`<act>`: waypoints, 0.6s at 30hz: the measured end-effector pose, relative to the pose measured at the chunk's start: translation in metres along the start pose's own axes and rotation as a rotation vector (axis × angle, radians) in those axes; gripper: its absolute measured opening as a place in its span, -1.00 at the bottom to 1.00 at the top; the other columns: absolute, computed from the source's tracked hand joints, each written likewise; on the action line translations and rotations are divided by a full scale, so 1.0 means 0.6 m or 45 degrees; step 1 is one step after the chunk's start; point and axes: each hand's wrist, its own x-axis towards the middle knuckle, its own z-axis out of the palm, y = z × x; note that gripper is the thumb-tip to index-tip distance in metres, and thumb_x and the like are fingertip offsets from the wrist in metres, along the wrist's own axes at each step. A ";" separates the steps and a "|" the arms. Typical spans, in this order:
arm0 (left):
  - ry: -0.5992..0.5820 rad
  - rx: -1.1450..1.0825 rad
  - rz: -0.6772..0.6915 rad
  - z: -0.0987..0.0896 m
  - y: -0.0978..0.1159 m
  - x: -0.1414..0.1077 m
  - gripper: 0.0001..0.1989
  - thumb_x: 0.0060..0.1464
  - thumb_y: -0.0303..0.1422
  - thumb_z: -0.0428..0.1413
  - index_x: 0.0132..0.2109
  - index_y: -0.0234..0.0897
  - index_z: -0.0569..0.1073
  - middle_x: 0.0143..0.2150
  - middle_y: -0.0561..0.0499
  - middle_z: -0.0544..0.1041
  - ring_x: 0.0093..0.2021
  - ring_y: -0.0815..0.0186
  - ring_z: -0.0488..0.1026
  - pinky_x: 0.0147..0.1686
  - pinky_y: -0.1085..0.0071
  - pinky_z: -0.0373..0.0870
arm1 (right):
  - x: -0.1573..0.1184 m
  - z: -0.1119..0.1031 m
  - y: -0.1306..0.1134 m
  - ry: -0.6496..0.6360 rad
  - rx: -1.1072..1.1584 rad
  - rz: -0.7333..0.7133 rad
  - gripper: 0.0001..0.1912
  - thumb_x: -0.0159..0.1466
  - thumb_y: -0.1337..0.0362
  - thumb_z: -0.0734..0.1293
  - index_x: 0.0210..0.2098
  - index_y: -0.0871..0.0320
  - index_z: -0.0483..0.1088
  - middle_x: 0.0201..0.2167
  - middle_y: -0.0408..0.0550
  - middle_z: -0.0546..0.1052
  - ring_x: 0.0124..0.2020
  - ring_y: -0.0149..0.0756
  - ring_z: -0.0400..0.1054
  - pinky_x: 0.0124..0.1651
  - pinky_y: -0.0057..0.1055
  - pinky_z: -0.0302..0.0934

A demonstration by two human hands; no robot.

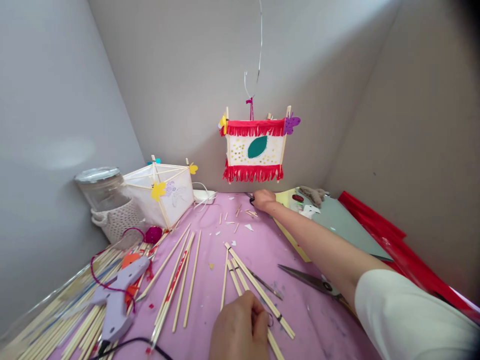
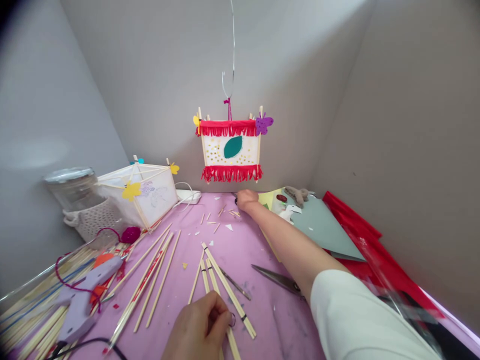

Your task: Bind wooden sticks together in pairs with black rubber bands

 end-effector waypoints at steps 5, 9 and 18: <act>-0.018 -0.011 -0.014 -0.003 -0.002 -0.001 -0.87 0.00 -0.42 -0.02 -0.47 -0.23 0.35 -0.51 0.04 0.45 -0.44 0.31 0.35 -0.44 0.45 0.09 | -0.002 -0.015 0.022 0.024 0.015 -0.175 -0.73 0.23 0.23 0.24 -0.08 0.06 0.43 -0.05 -0.02 0.46 -0.03 -0.17 0.32 -0.11 -0.36 0.20; -0.012 -0.012 -0.024 -0.003 0.000 -0.001 -0.87 0.00 -0.42 -0.03 -0.47 -0.23 0.35 -0.51 0.04 0.45 -0.43 0.30 0.35 -0.44 0.44 0.09 | -0.012 -0.027 0.048 0.042 0.023 -0.272 -0.65 0.18 0.25 0.25 -0.03 -0.07 0.40 -0.04 -0.13 0.47 -0.03 -0.18 0.31 -0.17 -0.44 0.17; 0.019 -0.050 -0.018 0.002 -0.003 0.000 -0.88 -0.03 -0.41 0.00 -0.50 -0.20 0.34 -0.53 0.03 0.44 -0.46 0.26 0.34 -0.46 0.43 0.06 | -0.003 -0.015 0.020 0.044 0.029 -0.181 -0.68 0.24 0.18 0.24 -0.06 0.14 0.42 -0.08 0.05 0.47 -0.09 -0.18 0.34 -0.13 -0.30 0.20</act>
